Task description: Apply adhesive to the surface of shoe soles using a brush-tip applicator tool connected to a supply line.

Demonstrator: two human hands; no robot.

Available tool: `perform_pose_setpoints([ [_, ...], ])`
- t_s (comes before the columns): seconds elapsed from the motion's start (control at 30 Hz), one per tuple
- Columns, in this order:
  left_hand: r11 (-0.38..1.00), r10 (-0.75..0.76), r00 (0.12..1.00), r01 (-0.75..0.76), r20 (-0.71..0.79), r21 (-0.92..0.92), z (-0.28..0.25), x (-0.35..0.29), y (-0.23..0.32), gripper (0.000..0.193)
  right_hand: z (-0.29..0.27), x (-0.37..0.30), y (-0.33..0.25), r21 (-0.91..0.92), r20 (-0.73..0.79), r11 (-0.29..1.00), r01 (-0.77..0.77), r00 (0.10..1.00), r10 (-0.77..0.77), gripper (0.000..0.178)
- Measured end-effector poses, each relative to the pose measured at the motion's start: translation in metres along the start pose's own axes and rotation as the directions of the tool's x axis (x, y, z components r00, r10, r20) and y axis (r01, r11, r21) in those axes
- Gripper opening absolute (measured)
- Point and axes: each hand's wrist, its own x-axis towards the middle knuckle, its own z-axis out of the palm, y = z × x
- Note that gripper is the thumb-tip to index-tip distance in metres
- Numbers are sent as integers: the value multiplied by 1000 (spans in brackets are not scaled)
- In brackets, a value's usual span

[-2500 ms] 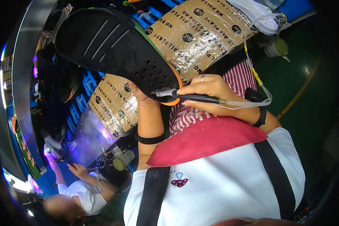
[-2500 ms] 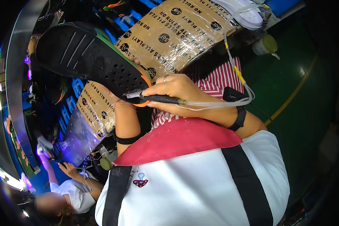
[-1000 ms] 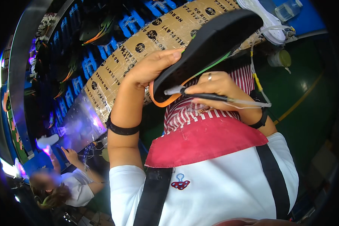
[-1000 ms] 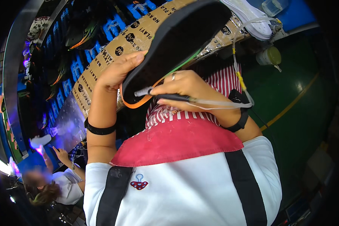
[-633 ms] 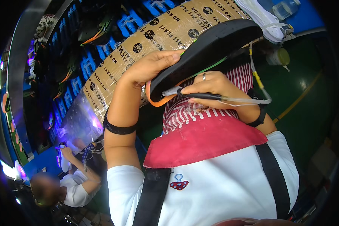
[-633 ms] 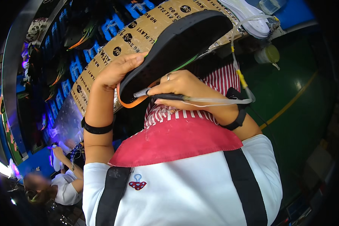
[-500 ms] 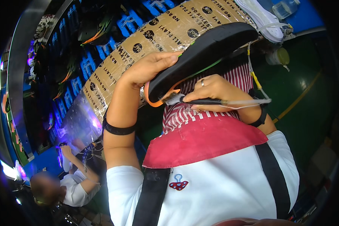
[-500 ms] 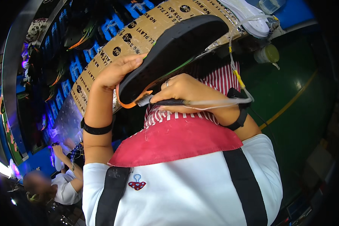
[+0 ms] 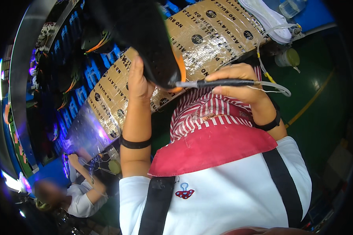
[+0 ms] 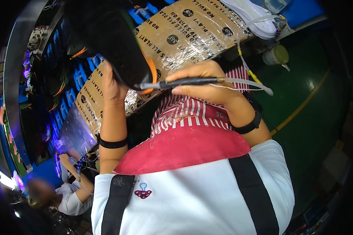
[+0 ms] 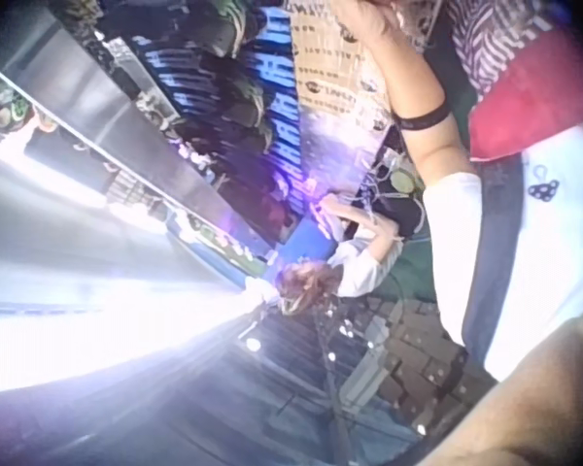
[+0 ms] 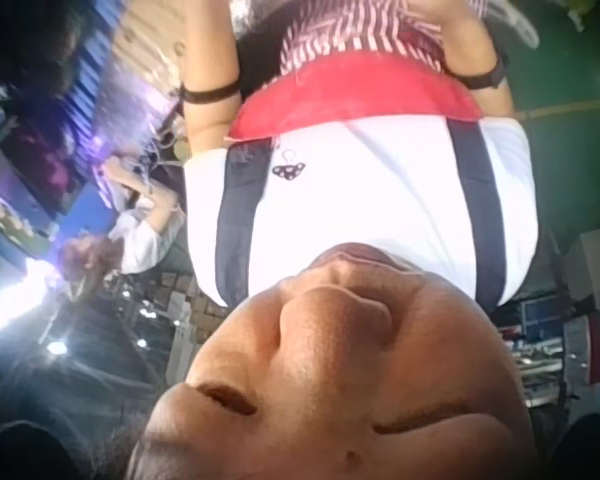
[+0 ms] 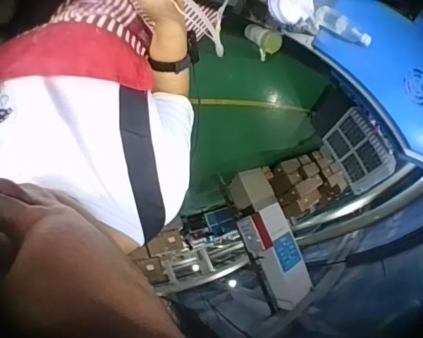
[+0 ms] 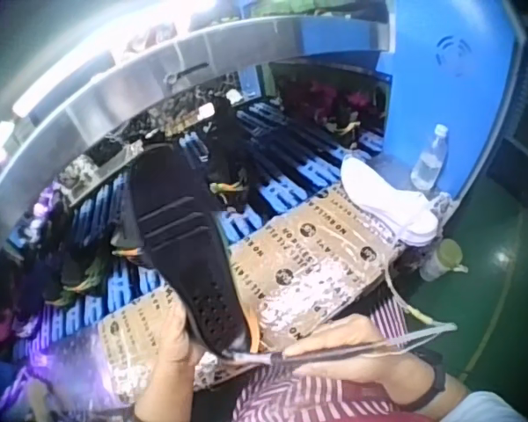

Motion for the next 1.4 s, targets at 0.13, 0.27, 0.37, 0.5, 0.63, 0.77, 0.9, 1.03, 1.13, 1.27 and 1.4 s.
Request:
perform_pose_setpoints([
  [0.13, 898, 71, 991, -16, 110, -439, -8, -5, -1, 64, -2, -1, -7, 76, -110, 993, -93, 989, 101, 23],
  [0.27, 846, -138, 987, 162, 86, -507, -8, -30, -9, 87, -1, -4, 0, 153, -196, 984, -91, 973, 121, 23],
  [0.37, 808, -220, 952, 300, 212, -507, -15, -50, -26, 88, -4, -6, 3, 206, -220, 972, -114, 962, 160, 23],
  [0.5, 634, -297, 910, 414, 289, -653, -1, -65, -45, 93, 2, -1, 3, 276, -300, 954, -117, 933, 201, 22],
  [0.63, 654, -247, 937, 349, 246, -671, 6, -63, -60, 90, 14, 7, -3, 240, -322, 959, -148, 920, 223, 20],
  [0.77, 720, -332, 931, 354, 151, -597, 22, -69, -67, 89, 23, 15, -6, 295, -372, 955, -17, 919, 131, 15],
  [0.9, 677, -356, 903, 428, 242, -598, 28, -70, -70, 95, 25, 31, -12, 236, -477, 968, -89, 857, 195, 14],
  [1.03, 617, -386, 870, 491, 307, -615, 32, -75, -78, 99, 19, 47, -1, -25, -654, 1000, 3, 756, -18, 17],
  [1.13, 557, -389, 829, 559, 401, -614, 38, -75, -79, 98, 15, 55, 12, -154, -714, 988, 13, 690, -120, 15],
  [1.27, 775, -423, 903, 404, 76, -485, 13, -78, -100, 94, 28, 60, 7, -324, -583, 946, -6, 789, -195, 17],
  [1.4, 648, -293, 909, 416, 296, -637, 32, -73, -89, 87, 27, 56, 6, -203, -472, 978, 44, 871, -137, 16],
])
